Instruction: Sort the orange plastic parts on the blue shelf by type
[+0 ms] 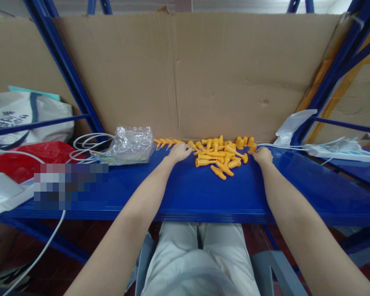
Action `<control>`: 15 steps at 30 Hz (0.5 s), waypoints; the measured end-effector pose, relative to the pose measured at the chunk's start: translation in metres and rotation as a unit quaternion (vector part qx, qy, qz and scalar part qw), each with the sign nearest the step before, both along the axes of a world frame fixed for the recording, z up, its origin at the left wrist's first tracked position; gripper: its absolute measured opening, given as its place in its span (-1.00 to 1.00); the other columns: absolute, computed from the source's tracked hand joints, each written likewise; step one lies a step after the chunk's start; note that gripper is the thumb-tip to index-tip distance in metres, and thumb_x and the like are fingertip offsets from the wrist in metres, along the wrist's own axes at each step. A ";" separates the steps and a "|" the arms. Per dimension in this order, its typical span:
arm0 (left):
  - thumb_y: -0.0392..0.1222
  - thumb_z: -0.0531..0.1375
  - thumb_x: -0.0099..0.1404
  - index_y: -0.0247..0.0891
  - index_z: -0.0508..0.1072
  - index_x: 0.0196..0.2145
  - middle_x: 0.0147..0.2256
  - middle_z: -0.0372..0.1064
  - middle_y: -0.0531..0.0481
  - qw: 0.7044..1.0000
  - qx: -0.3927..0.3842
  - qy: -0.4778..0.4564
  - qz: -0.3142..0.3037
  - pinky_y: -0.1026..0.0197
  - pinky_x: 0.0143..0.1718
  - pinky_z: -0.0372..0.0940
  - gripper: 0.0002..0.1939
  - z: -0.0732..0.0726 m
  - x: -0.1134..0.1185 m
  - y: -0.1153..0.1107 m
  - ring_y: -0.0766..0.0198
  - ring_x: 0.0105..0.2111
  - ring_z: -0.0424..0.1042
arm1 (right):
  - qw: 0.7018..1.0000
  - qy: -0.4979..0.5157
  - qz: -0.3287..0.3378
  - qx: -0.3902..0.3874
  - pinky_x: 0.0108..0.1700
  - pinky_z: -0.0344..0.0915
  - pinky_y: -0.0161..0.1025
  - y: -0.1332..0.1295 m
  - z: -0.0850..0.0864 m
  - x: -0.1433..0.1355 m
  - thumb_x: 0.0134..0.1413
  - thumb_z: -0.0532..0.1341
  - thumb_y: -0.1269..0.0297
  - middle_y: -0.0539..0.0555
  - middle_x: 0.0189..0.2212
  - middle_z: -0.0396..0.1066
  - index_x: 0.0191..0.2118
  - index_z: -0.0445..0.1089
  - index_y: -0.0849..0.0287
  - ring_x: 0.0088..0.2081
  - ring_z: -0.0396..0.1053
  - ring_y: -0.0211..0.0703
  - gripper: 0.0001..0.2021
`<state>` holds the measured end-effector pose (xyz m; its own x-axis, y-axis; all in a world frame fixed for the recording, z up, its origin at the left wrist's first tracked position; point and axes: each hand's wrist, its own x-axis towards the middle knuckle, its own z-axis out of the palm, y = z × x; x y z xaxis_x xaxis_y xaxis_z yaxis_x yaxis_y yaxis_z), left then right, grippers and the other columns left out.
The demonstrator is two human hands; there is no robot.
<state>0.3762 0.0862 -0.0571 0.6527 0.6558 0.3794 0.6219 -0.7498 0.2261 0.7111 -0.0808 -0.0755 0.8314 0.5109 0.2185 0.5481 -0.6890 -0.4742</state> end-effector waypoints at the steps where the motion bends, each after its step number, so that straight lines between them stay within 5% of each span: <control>1: -0.11 -0.02 0.33 -0.31 0.59 -0.33 -0.22 0.60 -0.18 1.000 -0.002 -0.003 -0.001 0.20 -0.13 0.34 -0.59 0.000 0.000 0.000 0.11 -0.19 0.53 | 1.000 -0.003 -0.001 0.010 0.13 0.35 0.06 0.000 0.000 -0.001 0.11 0.29 0.24 0.31 -0.01 0.52 -0.09 0.54 0.20 0.11 0.44 0.23 -0.74; 7: -0.13 -0.03 0.34 -0.31 0.59 -0.34 -0.22 0.60 -0.17 1.000 0.007 0.004 0.000 0.21 -0.14 0.34 -0.59 -0.001 0.000 0.000 0.12 -0.19 0.53 | 0.999 0.009 0.036 0.023 0.09 0.39 -0.04 0.002 -0.001 -0.001 0.16 0.22 0.28 0.24 -0.04 0.55 -0.10 0.56 0.17 0.09 0.46 0.16 -0.76; 15: -0.12 -0.06 0.42 -0.29 0.58 -0.27 -0.17 0.60 -0.17 0.999 0.020 0.004 0.043 0.20 -0.15 0.34 -0.57 0.006 -0.001 -0.009 0.07 -0.11 0.54 | 0.996 0.000 0.080 -0.044 0.34 -0.02 0.41 0.007 -0.005 -0.002 0.24 0.14 0.21 0.18 0.27 0.35 0.22 0.45 0.02 0.30 0.23 0.29 -0.55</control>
<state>0.3751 0.0767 -0.0515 0.5984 0.6936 0.4010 0.6858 -0.7022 0.1912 0.7092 -0.0734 -0.0806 0.7375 0.6545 0.1666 0.6545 -0.6319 -0.4151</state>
